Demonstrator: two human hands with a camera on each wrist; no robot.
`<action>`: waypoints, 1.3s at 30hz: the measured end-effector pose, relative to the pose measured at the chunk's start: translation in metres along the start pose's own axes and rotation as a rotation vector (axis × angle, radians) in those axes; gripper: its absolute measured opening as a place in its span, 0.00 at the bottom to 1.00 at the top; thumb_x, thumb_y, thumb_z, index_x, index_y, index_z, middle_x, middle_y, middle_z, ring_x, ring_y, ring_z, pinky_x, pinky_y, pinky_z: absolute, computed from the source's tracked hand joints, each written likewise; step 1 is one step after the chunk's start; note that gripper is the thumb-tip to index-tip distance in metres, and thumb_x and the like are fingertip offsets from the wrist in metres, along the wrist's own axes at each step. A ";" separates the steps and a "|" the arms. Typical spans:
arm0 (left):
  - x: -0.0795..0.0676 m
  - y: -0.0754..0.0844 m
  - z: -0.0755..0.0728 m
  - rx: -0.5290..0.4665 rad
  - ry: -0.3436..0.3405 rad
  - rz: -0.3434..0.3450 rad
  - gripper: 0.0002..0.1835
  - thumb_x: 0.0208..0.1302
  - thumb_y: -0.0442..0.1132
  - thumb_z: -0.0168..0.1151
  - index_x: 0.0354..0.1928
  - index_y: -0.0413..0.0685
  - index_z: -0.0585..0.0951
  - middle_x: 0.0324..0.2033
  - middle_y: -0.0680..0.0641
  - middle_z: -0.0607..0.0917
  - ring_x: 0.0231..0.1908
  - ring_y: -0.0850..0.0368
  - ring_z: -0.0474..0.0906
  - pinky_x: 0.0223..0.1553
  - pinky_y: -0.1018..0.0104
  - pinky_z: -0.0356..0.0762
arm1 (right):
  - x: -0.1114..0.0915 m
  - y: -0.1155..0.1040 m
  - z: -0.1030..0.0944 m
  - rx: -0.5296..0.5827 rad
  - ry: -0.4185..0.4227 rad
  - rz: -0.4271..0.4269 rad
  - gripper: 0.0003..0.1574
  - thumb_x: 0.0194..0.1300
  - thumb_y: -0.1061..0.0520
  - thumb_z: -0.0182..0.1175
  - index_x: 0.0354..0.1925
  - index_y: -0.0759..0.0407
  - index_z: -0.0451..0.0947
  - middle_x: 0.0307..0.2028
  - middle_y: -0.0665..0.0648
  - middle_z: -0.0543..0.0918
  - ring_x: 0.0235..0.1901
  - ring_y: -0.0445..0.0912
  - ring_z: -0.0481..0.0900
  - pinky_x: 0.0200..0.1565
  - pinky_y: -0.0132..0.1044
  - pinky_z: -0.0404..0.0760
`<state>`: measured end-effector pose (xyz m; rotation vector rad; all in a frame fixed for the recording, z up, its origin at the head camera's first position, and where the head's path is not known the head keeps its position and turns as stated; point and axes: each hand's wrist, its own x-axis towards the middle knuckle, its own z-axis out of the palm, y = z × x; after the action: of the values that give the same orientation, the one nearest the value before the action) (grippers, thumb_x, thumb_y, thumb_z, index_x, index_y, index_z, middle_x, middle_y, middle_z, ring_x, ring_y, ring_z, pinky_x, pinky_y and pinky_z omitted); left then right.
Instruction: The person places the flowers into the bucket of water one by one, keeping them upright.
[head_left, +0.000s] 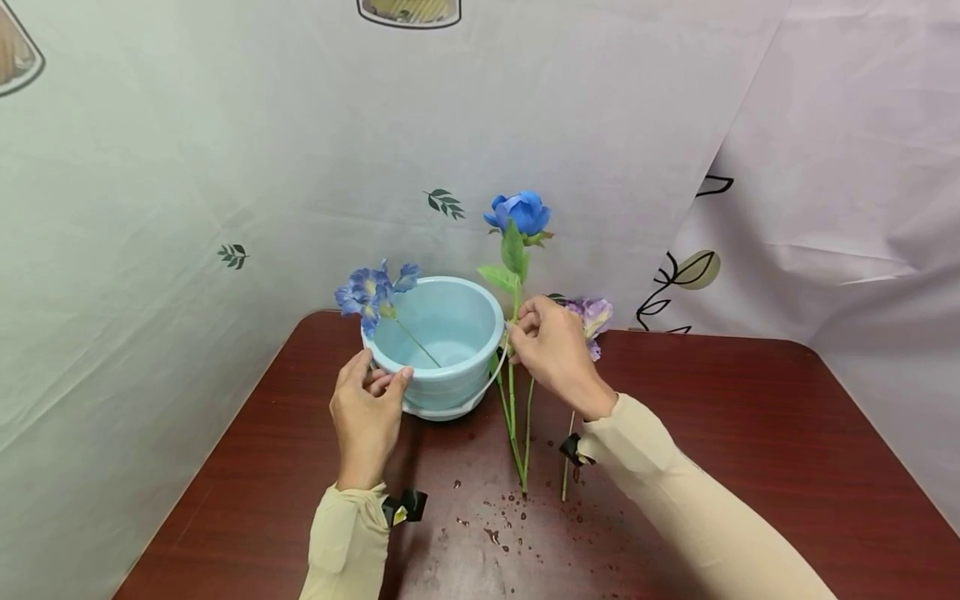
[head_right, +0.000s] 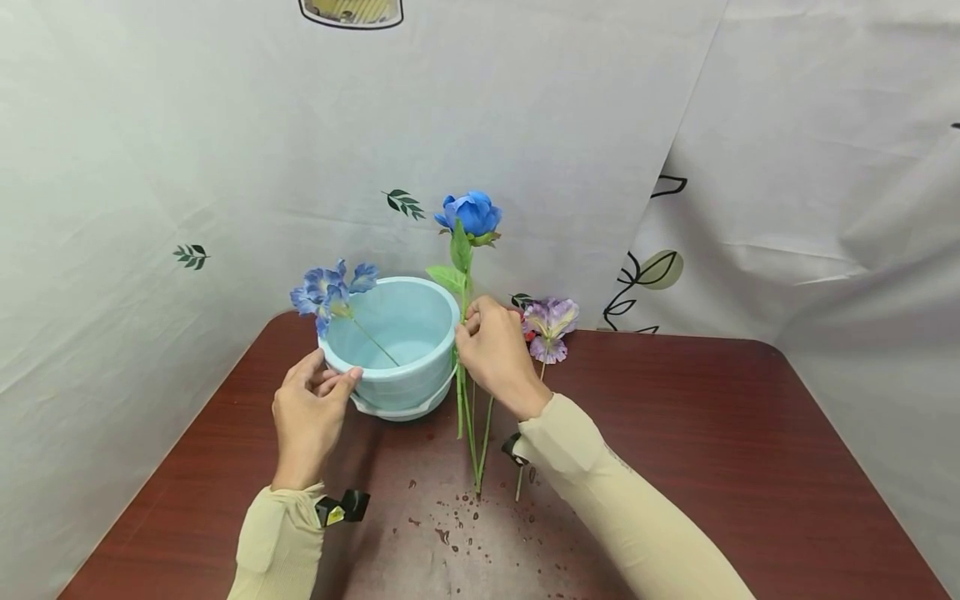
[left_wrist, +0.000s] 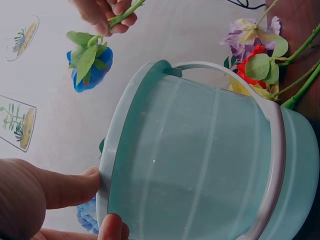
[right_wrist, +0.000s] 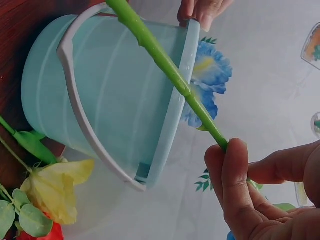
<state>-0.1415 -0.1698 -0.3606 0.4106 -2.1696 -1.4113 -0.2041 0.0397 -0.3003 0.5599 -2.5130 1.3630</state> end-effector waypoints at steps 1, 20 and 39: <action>0.000 0.000 0.000 0.000 0.000 -0.001 0.33 0.59 0.36 0.69 0.65 0.34 0.70 0.60 0.40 0.73 0.45 0.49 0.82 0.43 0.79 0.79 | 0.001 0.000 0.001 0.002 -0.001 0.001 0.06 0.64 0.66 0.59 0.38 0.69 0.75 0.27 0.61 0.86 0.21 0.53 0.83 0.22 0.34 0.80; 0.001 -0.001 0.000 0.001 -0.002 0.000 0.33 0.59 0.36 0.69 0.65 0.34 0.70 0.59 0.40 0.73 0.45 0.49 0.82 0.47 0.65 0.82 | 0.014 -0.009 0.012 0.023 -0.029 0.011 0.06 0.64 0.66 0.58 0.39 0.69 0.75 0.26 0.57 0.86 0.19 0.47 0.82 0.22 0.32 0.77; 0.001 -0.001 0.001 0.005 0.008 0.006 0.32 0.59 0.35 0.69 0.64 0.33 0.70 0.58 0.39 0.73 0.44 0.49 0.81 0.48 0.65 0.82 | 0.033 -0.014 0.014 0.034 -0.039 0.007 0.06 0.66 0.64 0.57 0.40 0.68 0.74 0.28 0.60 0.86 0.20 0.45 0.83 0.20 0.34 0.78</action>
<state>-0.1431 -0.1704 -0.3614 0.4108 -2.1662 -1.3987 -0.2278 0.0135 -0.2847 0.5901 -2.5290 1.4136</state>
